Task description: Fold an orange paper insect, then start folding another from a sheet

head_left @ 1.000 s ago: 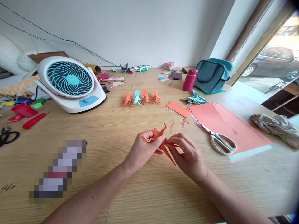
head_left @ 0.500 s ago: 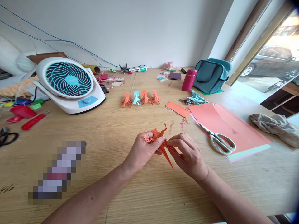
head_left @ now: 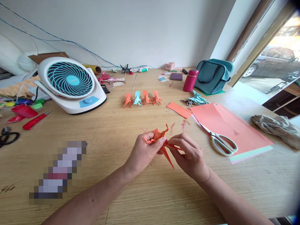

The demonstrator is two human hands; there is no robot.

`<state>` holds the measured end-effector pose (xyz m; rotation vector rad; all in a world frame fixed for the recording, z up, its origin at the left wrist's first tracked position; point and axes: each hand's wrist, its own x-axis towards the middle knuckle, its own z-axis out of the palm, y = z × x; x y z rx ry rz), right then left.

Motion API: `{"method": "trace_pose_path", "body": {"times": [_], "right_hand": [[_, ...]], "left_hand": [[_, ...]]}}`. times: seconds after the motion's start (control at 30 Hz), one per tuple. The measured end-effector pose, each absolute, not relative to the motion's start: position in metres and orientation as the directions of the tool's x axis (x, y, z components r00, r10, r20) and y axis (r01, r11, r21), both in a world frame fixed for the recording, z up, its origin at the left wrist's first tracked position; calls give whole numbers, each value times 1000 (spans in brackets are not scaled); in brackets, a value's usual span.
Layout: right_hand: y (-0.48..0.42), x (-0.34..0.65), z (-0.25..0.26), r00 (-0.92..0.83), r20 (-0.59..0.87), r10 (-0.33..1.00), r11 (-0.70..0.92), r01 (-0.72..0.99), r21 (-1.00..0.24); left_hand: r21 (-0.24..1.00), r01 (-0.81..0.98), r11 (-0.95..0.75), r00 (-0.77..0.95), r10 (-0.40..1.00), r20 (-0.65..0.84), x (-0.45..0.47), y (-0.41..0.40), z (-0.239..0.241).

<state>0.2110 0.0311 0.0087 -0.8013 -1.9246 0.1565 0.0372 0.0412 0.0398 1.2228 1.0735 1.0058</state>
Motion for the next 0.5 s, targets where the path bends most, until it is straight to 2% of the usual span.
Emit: {"method": "trace_pose_path", "body": {"times": [0.17, 0.33, 0.4, 0.5], "right_hand": [[30, 206, 11, -161, 668, 727, 674, 354, -648], [31, 200, 6, -64, 393, 917, 397, 56, -916], [32, 198, 7, -61, 278, 959, 274, -71, -959], [34, 196, 10, -66, 141, 988, 129, -161, -978]], "left_hand": [[995, -23, 97, 215, 972, -90, 37, 42, 38], [994, -37, 103, 228, 969, -92, 38, 41, 40], [993, -49, 104, 233, 968, -89, 38, 40, 40], [991, -70, 112, 251, 964, -91, 39, 39, 39]]}}
